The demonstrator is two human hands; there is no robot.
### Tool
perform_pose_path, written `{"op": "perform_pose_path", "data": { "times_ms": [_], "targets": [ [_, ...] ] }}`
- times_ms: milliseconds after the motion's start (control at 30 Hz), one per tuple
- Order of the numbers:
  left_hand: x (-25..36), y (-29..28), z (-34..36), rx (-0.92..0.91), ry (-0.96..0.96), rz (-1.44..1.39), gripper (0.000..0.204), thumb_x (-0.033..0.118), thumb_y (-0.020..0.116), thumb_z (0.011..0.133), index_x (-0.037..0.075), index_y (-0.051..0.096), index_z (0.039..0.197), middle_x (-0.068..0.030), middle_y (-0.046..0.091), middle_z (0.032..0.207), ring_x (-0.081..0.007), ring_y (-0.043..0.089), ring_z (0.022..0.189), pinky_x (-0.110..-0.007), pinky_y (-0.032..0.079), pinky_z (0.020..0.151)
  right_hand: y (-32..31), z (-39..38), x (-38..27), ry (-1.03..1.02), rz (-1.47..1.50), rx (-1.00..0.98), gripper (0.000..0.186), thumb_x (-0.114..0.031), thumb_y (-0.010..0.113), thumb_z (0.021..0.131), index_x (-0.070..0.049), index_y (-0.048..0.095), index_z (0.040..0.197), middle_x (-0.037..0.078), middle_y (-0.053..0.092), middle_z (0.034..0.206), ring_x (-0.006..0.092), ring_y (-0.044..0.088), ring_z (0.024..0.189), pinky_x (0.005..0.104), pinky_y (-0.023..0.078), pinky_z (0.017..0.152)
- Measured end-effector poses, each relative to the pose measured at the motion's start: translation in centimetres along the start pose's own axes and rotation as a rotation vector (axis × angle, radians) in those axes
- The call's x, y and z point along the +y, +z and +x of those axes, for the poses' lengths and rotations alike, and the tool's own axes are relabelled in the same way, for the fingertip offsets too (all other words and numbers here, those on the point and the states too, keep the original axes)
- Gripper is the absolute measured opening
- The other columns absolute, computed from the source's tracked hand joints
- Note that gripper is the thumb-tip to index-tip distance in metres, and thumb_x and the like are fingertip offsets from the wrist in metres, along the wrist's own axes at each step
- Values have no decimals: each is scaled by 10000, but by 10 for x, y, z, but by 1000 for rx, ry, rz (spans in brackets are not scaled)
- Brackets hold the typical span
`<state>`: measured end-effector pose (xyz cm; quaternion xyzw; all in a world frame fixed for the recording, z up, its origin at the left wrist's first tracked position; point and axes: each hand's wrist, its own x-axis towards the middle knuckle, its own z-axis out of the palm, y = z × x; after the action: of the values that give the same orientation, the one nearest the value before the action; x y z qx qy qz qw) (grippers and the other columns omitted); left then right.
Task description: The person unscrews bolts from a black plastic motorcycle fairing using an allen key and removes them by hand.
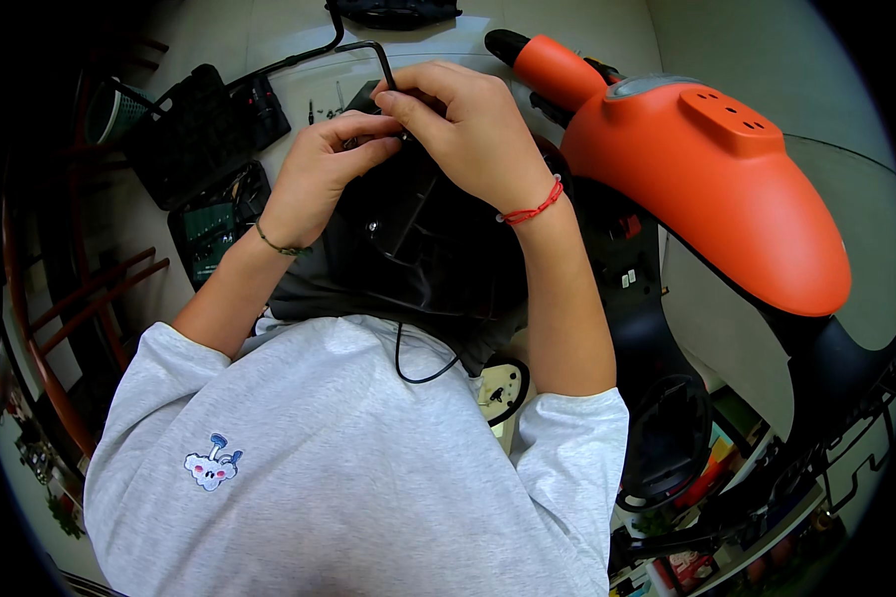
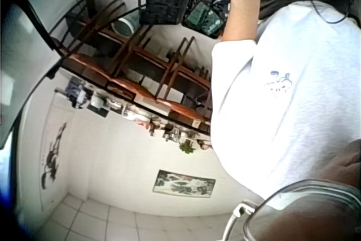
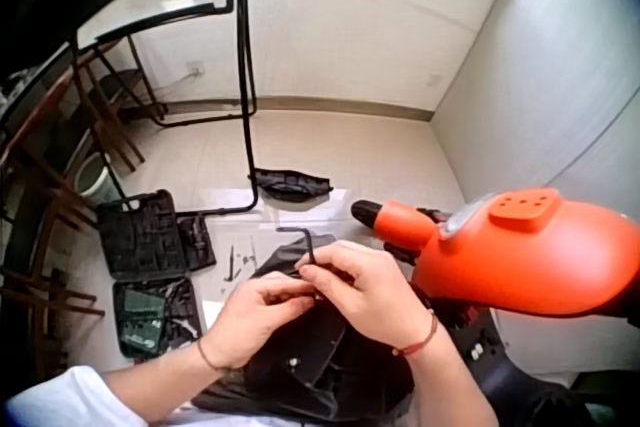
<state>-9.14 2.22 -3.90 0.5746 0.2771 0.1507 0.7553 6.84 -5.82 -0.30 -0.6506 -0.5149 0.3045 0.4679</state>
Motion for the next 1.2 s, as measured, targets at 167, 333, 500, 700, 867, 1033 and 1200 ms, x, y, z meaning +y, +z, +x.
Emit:
{"op": "perform_pose_path", "data": {
  "times_ms": [167,333,500,700,867,1033,1200],
  "targets": [
    [2,0,1,2,-62,-47,245,64,626,865,-22,641,1094,-36,645,1002,-91,579,926,-218,439,858,-2,3,1,-16,1,-42,196,-132,633,873,22,661,990,88,666,829,136,615,712,257,496,659],
    [0,1,3,1,-69,-71,246,65,622,872,-28,632,1100,-39,646,1001,-85,584,934,-214,441,865,-2,3,0,-28,-6,-69,193,-130,627,878,25,658,989,87,658,805,130,608,701,255,495,647],
    [0,1,2,1,-71,-85,239,65,617,876,-28,630,1096,-34,644,995,-85,585,939,-212,441,867,-1,5,1,-69,-36,-60,192,-127,627,875,23,659,991,98,650,807,152,615,716,264,494,654],
    [2,0,1,-5,-76,-119,216,88,611,884,-12,629,1075,5,616,927,-49,535,835,-189,413,752,-4,6,-5,-51,-99,-147,172,-107,636,876,11,667,998,56,656,908,117,623,814,238,500,730],
    [-7,-14,1,-44,-137,-401,228,68,578,896,8,586,1115,5,583,956,-59,502,843,-189,395,745,-5,12,-10,-27,-111,-194,191,-152,664,842,9,678,944,94,664,816,176,622,737,268,487,677],
    [6,-9,-8,31,-83,-475,240,55,586,893,5,556,1125,-13,573,968,-69,513,851,-207,419,763,-3,14,-6,4,-63,-183,200,-174,680,824,10,680,903,111,671,780,175,627,712,280,485,657],
    [13,-3,-7,151,50,-551,247,108,664,867,4,586,1077,-12,593,945,-60,495,810,-205,405,710,-2,16,-8,55,-93,-178,214,-187,705,813,14,678,881,101,669,757,140,617,696,269,487,650]
  ]
}}
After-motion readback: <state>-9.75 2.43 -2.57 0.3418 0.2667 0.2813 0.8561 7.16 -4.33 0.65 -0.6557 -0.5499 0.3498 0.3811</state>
